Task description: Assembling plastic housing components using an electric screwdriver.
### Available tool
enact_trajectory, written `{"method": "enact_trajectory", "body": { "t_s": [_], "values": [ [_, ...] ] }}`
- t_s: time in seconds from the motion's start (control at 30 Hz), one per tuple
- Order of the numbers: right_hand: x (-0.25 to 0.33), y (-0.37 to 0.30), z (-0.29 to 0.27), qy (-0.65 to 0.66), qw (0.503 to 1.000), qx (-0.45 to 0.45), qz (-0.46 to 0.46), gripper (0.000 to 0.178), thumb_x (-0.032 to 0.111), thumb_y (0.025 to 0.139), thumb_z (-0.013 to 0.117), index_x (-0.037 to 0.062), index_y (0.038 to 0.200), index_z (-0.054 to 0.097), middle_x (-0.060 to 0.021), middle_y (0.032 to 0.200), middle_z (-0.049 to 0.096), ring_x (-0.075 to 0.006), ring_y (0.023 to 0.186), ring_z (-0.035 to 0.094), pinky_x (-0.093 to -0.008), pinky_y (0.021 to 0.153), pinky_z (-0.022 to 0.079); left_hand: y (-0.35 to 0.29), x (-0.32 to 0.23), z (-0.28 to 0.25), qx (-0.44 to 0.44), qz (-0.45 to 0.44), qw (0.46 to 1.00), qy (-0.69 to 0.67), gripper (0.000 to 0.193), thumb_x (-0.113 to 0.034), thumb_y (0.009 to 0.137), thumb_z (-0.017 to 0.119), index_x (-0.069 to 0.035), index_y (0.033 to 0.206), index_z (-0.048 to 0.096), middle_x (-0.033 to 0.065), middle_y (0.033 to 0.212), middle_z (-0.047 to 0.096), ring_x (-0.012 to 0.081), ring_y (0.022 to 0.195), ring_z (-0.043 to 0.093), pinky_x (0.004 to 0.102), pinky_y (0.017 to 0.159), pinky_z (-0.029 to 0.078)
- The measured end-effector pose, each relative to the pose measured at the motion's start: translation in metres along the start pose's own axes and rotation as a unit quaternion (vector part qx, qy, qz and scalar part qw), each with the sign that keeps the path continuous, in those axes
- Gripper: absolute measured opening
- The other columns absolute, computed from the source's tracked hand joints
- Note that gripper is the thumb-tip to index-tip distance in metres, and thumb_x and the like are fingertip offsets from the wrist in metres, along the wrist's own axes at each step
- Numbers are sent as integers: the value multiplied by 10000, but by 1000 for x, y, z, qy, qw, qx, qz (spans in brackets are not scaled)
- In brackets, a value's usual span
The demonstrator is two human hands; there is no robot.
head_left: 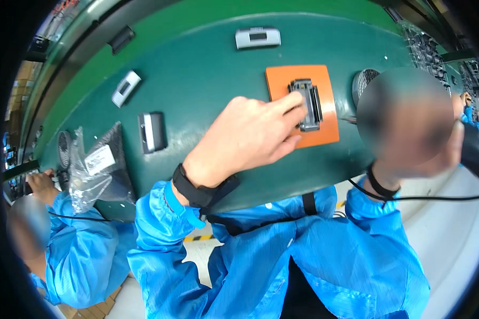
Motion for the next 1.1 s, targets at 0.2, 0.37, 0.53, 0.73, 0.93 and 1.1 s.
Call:
{"method": "enact_trajectory", "body": {
  "t_s": [0.2,0.37,0.53,0.73,0.93,1.1],
  "values": [
    [54,-37,-72,-56,989,-112,-80,161,230,1041,460,83,983,426,-7,621,412,-93,478,380,-227,439,361,10,-19,-7,27,129,982,137,153,-110,773,698,-43,911,704,58,939,655,217,733,671,312,589,544],
    [61,-79,-83,-104,977,-178,-55,153,198,1036,463,82,956,403,-5,593,384,-90,450,354,-227,408,336,6,-2,-49,-155,-303,808,-480,164,-154,955,704,5,928,737,54,730,680,140,595,627,276,563,521],
    [36,-103,-88,-115,970,-212,13,124,161,1031,447,79,954,394,-13,588,388,-93,417,323,-236,395,327,12,2,-57,-196,-321,753,-539,223,-164,987,669,49,945,721,97,730,682,131,597,648,259,569,543],
    [20,-111,-82,-94,970,-218,42,137,172,1040,450,84,960,382,-12,600,388,-92,429,329,-241,396,326,15,11,-66,-240,-338,735,-537,184,-154,975,686,18,913,662,92,747,661,137,624,648,261,574,541],
    [17,-113,-76,-81,971,-215,65,168,190,1074,447,105,946,378,17,608,344,-66,452,300,-215,399,293,45,103,-74,-392,-299,688,-532,184,-46,943,676,1,1064,546,107,803,643,189,698,638,317,638,545],
    [18,-116,-68,-70,967,-236,71,166,161,1042,477,88,947,364,-4,590,357,-88,434,303,-240,400,312,83,205,-79,-489,-314,663,-471,163,20,926,632,48,1086,615,163,843,665,225,663,667,342,602,579]
  ]
}}
Point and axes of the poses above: each hand's wrist, its own y-axis towards the middle knuckle, its own z-axis out of the palm, x = y × z, the point moved 5 cm from there along y, towards the middle knuckle
